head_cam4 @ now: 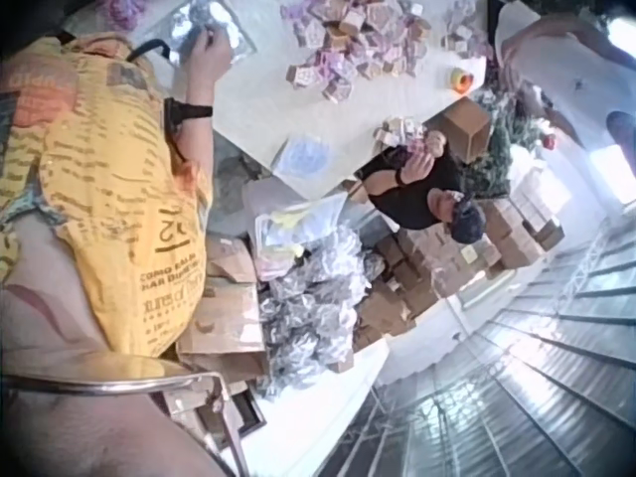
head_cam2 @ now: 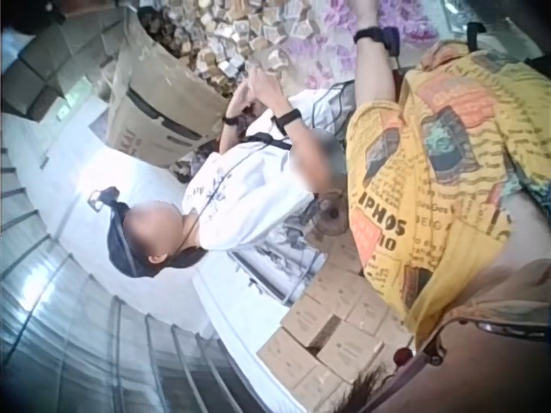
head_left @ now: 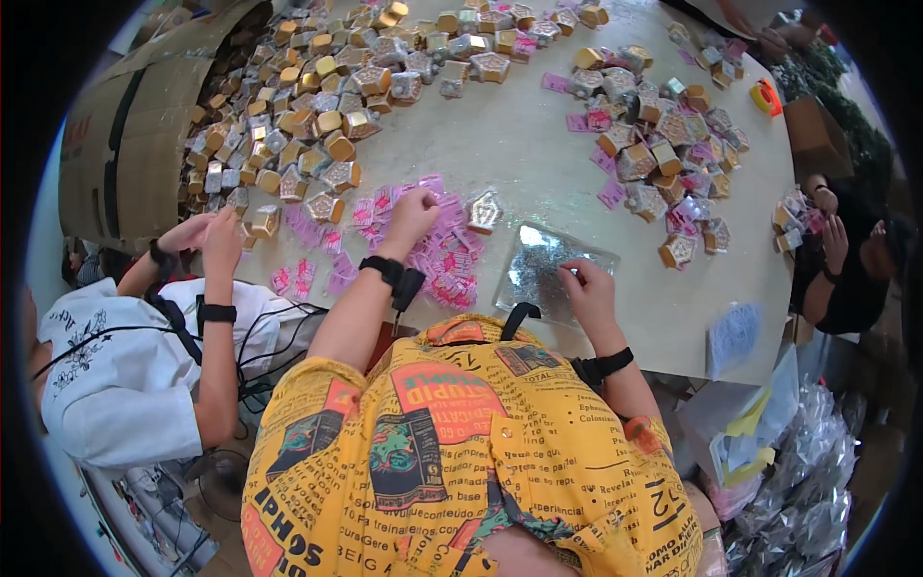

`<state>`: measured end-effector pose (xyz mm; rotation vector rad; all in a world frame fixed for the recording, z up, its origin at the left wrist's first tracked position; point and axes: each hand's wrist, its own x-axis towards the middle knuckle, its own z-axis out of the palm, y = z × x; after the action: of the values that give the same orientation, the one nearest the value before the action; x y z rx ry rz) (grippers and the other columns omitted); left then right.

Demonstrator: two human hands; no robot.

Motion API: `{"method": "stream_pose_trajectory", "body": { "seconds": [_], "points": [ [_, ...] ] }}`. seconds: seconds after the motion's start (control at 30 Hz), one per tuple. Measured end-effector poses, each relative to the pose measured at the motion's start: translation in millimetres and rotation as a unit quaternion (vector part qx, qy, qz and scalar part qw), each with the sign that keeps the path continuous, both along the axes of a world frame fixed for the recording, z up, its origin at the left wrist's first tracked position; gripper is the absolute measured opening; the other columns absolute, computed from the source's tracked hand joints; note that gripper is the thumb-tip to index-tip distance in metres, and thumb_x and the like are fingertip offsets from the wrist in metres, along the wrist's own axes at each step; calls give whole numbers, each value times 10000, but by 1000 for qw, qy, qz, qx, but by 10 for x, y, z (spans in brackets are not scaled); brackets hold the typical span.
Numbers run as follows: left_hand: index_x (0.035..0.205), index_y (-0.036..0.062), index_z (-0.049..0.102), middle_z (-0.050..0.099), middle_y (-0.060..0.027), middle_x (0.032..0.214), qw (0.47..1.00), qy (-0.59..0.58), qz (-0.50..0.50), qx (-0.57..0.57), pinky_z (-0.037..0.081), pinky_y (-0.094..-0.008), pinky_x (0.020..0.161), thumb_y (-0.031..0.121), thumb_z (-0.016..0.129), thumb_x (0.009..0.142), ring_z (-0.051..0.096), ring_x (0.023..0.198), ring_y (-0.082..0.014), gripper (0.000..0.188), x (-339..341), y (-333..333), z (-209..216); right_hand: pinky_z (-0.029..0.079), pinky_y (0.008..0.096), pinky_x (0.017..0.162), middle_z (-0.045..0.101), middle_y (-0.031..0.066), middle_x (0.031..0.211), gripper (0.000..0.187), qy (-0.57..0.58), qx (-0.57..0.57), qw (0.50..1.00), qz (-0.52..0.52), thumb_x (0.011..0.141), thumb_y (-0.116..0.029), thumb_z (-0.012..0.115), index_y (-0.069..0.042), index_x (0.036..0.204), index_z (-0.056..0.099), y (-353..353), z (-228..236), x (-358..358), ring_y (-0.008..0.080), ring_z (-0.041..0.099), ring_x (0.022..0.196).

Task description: The person wraps small, star-shaped items in clear plastic and seals them with pink labels. They repeatedly pick up an item, enclose it in plastic, and apply a label, placing the finished units on the table. Other people at the table perform similar wrapping actions.

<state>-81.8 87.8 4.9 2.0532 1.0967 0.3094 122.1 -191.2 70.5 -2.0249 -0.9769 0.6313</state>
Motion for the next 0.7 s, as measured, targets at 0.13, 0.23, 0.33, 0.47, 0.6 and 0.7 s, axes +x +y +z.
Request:
{"method": "stream_pose_trajectory", "body": {
  "seconds": [0.13,0.23,0.33,0.47,0.6,0.7],
  "points": [
    [732,10,617,589,-91,688,994,-94,46,-26,472,-295,651,79,647,689,589,664,-192,86,-32,-139,166,404,253,533,580,44,629,107,85,50,995,-19,798,-118,662,-31,859,657,39,86,-15,100,498,558],
    [727,10,611,615,-62,733,982,-185,41,-1,468,-256,634,33,629,712,566,648,-133,33,-40,-210,240,359,232,515,514,-6,592,88,137,86,986,-29,800,-99,658,-20,837,652,153,201,-66,66,434,548],
    [730,10,604,641,-61,776,970,-219,50,-94,469,-238,637,2,611,727,563,664,-100,11,50,-264,453,321,224,500,457,-41,583,88,164,118,979,-14,810,-88,646,-3,832,639,333,238,-51,49,390,547],
    [749,-3,588,667,-96,806,937,-250,25,-242,495,-274,737,-12,591,734,623,767,-150,18,162,-346,921,304,217,494,439,-63,594,101,190,176,966,20,819,-83,639,11,853,625,733,515,-23,33,367,553],
    [763,-9,582,671,-111,823,942,-240,-11,-235,514,-282,770,-24,574,753,642,806,-162,20,235,-426,1223,307,218,489,438,-59,589,114,222,215,950,41,819,-90,637,21,844,627,1100,661,-47,34,376,548],
    [778,-9,577,669,-114,822,908,-279,-18,-312,522,-279,746,-11,583,770,651,785,-168,10,296,-494,1341,313,224,485,450,-54,588,130,226,194,953,61,819,-103,637,26,829,628,1262,491,-30,38,385,546]
  ]
}}
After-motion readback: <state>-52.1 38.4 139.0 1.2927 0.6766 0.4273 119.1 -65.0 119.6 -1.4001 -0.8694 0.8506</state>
